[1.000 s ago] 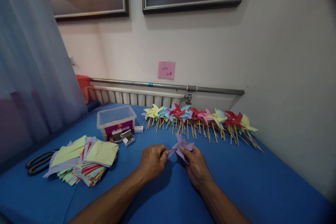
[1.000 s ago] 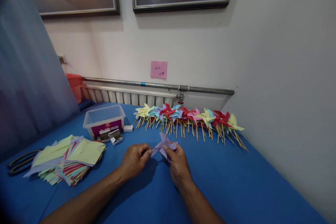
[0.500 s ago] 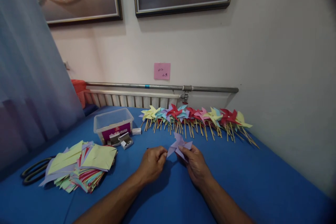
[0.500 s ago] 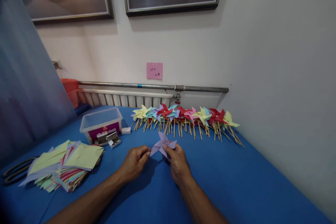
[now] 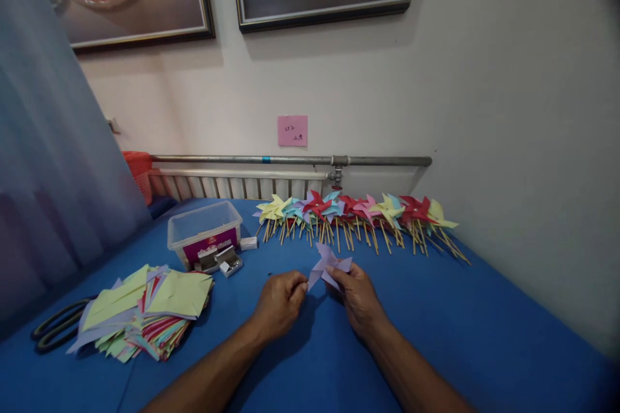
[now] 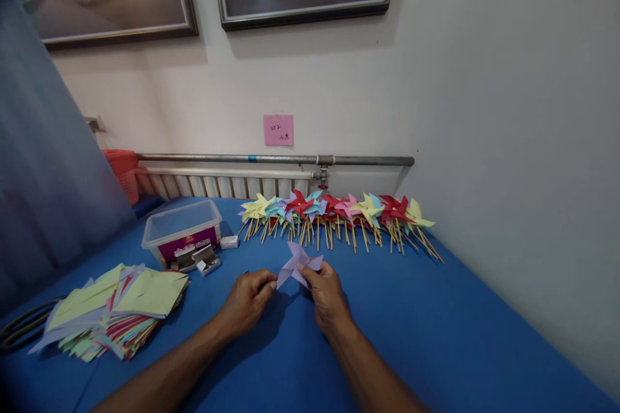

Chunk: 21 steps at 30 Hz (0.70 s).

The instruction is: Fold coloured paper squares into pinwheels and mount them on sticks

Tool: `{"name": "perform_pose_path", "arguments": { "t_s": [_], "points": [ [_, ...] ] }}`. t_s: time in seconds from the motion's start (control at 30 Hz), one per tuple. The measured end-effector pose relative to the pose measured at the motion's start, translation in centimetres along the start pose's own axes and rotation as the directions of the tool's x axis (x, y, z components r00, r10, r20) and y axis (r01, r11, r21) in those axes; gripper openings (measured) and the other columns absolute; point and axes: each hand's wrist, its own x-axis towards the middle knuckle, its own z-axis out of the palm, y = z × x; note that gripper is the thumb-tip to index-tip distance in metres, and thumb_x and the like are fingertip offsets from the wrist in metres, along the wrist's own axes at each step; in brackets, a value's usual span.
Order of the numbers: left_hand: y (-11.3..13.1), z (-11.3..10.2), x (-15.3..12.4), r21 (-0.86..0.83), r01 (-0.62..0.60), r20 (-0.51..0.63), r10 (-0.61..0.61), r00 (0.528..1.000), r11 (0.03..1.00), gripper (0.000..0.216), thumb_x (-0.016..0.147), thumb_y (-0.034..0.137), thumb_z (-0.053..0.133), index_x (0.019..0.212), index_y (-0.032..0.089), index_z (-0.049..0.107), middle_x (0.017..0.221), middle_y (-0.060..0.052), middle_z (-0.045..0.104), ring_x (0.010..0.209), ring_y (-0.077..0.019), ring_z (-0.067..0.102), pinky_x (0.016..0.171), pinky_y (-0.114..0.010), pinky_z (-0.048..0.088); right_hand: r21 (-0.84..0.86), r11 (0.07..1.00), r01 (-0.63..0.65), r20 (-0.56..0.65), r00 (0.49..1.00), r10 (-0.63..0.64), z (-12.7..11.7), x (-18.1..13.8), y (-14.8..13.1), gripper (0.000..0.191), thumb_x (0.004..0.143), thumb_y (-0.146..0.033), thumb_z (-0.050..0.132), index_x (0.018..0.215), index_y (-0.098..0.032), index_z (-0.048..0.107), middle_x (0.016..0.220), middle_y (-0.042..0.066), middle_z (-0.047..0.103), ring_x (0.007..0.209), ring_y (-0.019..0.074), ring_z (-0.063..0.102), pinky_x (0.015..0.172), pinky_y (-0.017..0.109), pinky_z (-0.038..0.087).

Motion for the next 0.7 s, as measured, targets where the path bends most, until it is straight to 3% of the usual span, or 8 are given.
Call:
{"name": "perform_pose_path", "arguments": {
  "t_s": [0.37, 0.47, 0.57, 0.7],
  "points": [
    [-0.9, -0.4, 0.3, 0.175, 0.040, 0.063, -0.051, 0.997, 0.984, 0.015, 0.084, 0.019, 0.057, 0.076, 0.018, 0.070, 0.081, -0.002, 0.067, 0.077, -0.0162, 0.059, 0.071, -0.027, 0.037, -0.028, 1.000, -0.005, -0.038, 0.999, 0.004, -0.6, 0.7, -0.4, 0.042, 0.052, -0.033, 0.094, 0.086, -0.019, 0.073, 0.074, 0.000, 0.076, 0.068, 0.0191, 0.068, 0.065, 0.029, 0.053],
    [-1.5, -0.4, 1.0, -0.050, 0.188, 0.001, -0.188, 0.982, 0.981, 0.016, 0.084, 0.026, 0.058, 0.073, 0.018, 0.065, 0.067, 0.001, 0.060, 0.064, -0.0139, 0.053, 0.061, -0.025, 0.035, 0.015, 1.000, 0.013, -0.053, 0.999, -0.013, -0.6, 0.7, -0.9, 0.044, 0.055, -0.041, 0.094, 0.089, -0.022, 0.072, 0.085, 0.002, 0.078, 0.073, 0.0202, 0.071, 0.068, 0.031, 0.054],
    [-2.0, -0.5, 1.8, -0.374, 0.342, -0.021, -0.377, 0.926, 0.862, 0.023, 0.076, 0.039, 0.066, 0.070, 0.018, 0.059, 0.054, 0.005, 0.052, 0.051, -0.0117, 0.047, 0.054, -0.024, 0.033, -0.038, 0.998, 0.051, -0.067, 0.996, -0.053, -0.5, 0.4, -0.8, 0.045, 0.057, -0.048, 0.092, 0.088, -0.022, 0.071, 0.086, 0.003, 0.078, 0.069, 0.0194, 0.070, 0.063, 0.030, 0.052],
    [-2.1, -0.7, 2.2, -0.590, 0.320, -0.019, -0.408, 0.913, 0.742, 0.034, 0.062, 0.047, 0.075, 0.070, 0.018, 0.060, 0.054, 0.002, 0.058, 0.049, -0.0117, 0.051, 0.053, -0.024, 0.035, -0.268, 0.953, 0.140, 0.125, 0.986, -0.109, 0.5, -0.6, 0.6, 0.033, 0.063, -0.049, 0.086, 0.075, -0.021, 0.072, 0.067, 0.001, 0.071, 0.057, 0.0170, 0.062, 0.054, 0.028, 0.044]
  ]
}}
